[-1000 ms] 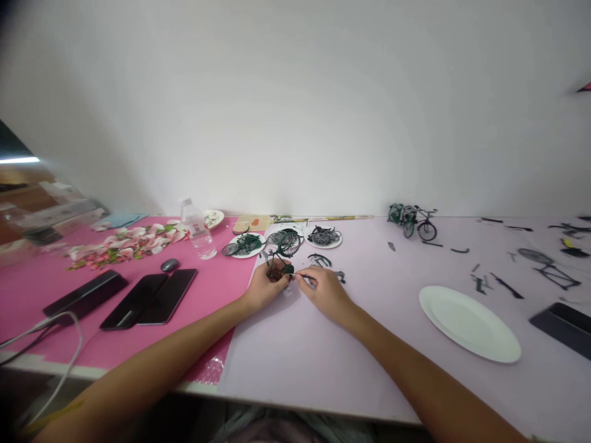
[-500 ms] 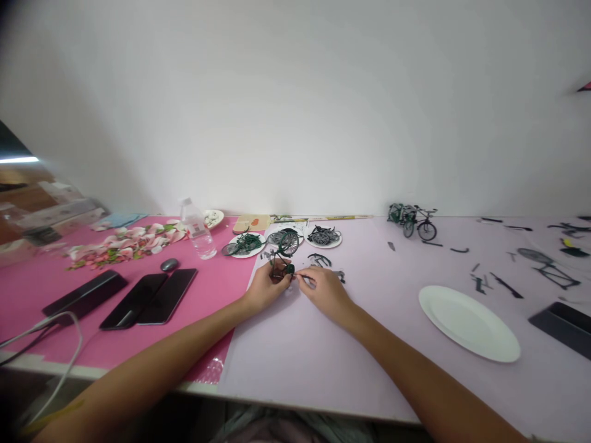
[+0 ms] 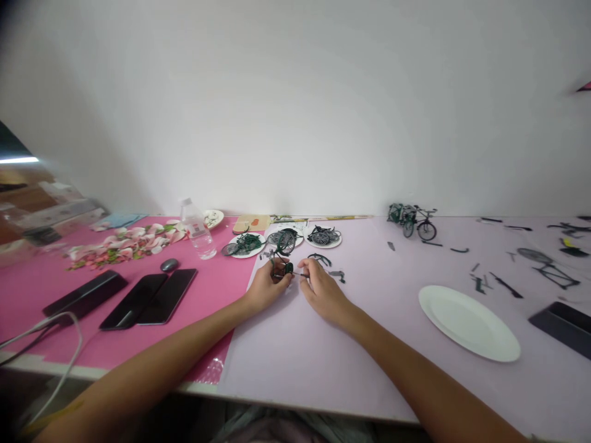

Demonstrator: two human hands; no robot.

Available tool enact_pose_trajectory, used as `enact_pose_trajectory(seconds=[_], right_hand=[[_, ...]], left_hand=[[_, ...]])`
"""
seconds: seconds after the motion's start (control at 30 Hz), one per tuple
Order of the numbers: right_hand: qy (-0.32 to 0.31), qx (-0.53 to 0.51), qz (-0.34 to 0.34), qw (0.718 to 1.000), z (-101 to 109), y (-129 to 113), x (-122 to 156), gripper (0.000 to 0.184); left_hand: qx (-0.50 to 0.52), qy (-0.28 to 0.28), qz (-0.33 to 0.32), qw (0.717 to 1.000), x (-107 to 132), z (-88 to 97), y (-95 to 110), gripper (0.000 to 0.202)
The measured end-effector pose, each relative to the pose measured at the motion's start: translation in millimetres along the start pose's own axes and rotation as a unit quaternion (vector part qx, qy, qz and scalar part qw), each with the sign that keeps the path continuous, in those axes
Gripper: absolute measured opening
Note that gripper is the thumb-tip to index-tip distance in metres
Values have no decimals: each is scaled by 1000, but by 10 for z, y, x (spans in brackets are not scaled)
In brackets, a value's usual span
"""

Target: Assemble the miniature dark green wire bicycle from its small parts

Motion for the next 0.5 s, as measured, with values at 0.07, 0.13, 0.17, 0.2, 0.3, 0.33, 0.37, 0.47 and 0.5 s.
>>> enact_pose_trajectory(seconds=[0.07,0.13,0.17,0.2,0.3,0.33,0.37,0.47,0.5], right_hand=[[7,-2,5,1000,-8,21,2,27],[10,-2,11,1000,-11,25,3,28],[12,-1,12,1000,-9,22,3,28],[14,0,14,1000,-5,16,3,28],[29,-4,23,999,12,-6,-3,28],[34,-5,28,999,17,-15,-6,28],[39,-6,35,999,22,-23,-9,28],[46,-4,52,998,27,-39,-15,26],[46,-2,55,997,26,-40,-17,25]], left_hand=[[-1,-2,-8,1000,2,1,1,37],[0,-7,-7,1000,2,-2,-9,38],[0,-9,-5,1000,1,-4,-15,39],[-1,-10,-4,1000,1,-6,-19,39],[-3,-10,-5,1000,6,-8,-10,39],[-2,-11,-7,1000,8,-8,-3,39],[-1,-11,-8,1000,10,-8,5,39],[4,-9,-2,1000,12,-3,20,38],[7,-8,2,1000,11,0,22,38]])
Point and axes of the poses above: each hand's wrist, its own x-axis away from the middle knuckle, its own z-axis out of the back of the hand, y = z × x, the point moved 6 cm from there along -x, towards the middle knuckle, and after that the axes turned 8 degrees about z, right-handed, at the moved point
